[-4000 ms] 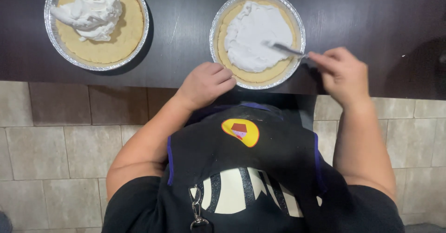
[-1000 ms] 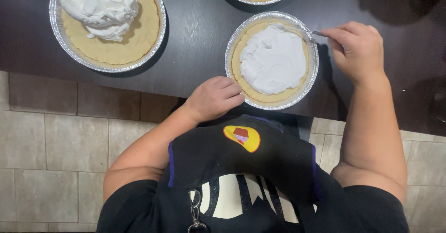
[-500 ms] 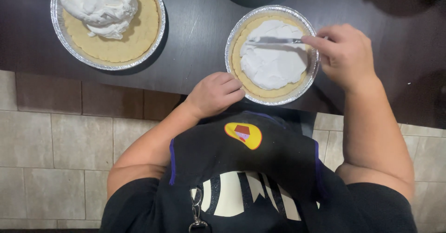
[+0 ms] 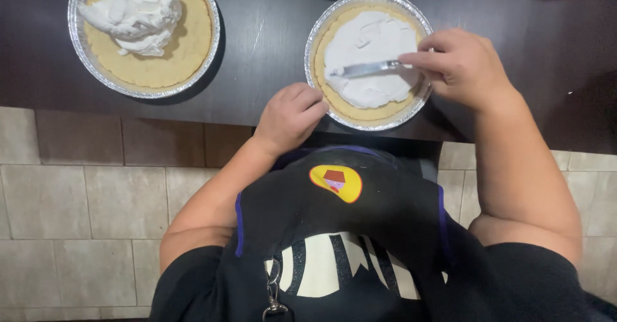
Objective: Spreading whipped cream onto pie crusts using a spatula
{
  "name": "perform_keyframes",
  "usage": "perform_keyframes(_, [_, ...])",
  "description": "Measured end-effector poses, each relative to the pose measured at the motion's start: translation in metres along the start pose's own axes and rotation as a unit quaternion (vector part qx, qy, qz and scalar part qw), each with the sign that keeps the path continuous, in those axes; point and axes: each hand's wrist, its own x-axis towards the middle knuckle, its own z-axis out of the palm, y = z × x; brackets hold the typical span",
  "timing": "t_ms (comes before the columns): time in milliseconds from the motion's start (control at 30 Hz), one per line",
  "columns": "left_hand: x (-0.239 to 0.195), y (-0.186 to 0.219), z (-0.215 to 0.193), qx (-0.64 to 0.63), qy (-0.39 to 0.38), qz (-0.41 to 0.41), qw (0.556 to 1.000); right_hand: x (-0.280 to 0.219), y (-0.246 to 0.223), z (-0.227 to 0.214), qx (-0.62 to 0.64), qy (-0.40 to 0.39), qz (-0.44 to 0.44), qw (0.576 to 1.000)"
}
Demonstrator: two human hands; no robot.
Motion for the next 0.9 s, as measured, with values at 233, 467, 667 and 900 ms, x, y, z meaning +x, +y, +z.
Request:
perform_keyframes(233, [-0.002,0.008,0.009,0.013,-0.067,0.092,0.993,-0.029,0.019,-0.005,0.058,0.047,0.091,0.993])
perform_keyframes(467, [0.008,0.021,0.017,0.033,-0.043,0.139,0.989,-0.011,0.002,0.017,0.068,0.043,0.154,0.985])
perform_keyframes(667, [0.001,-0.005,0.005,-0.024,-0.031,0.128,0.991,-0.033,-0.001,0.004,0.093,-0.009,0.098,0.991])
perform_keyframes(900, [0.012,0.014,0.008,0.033,-0.059,0.155,0.986,-0.031,0.023,0.013,0.052,0.059,0.151,0.985])
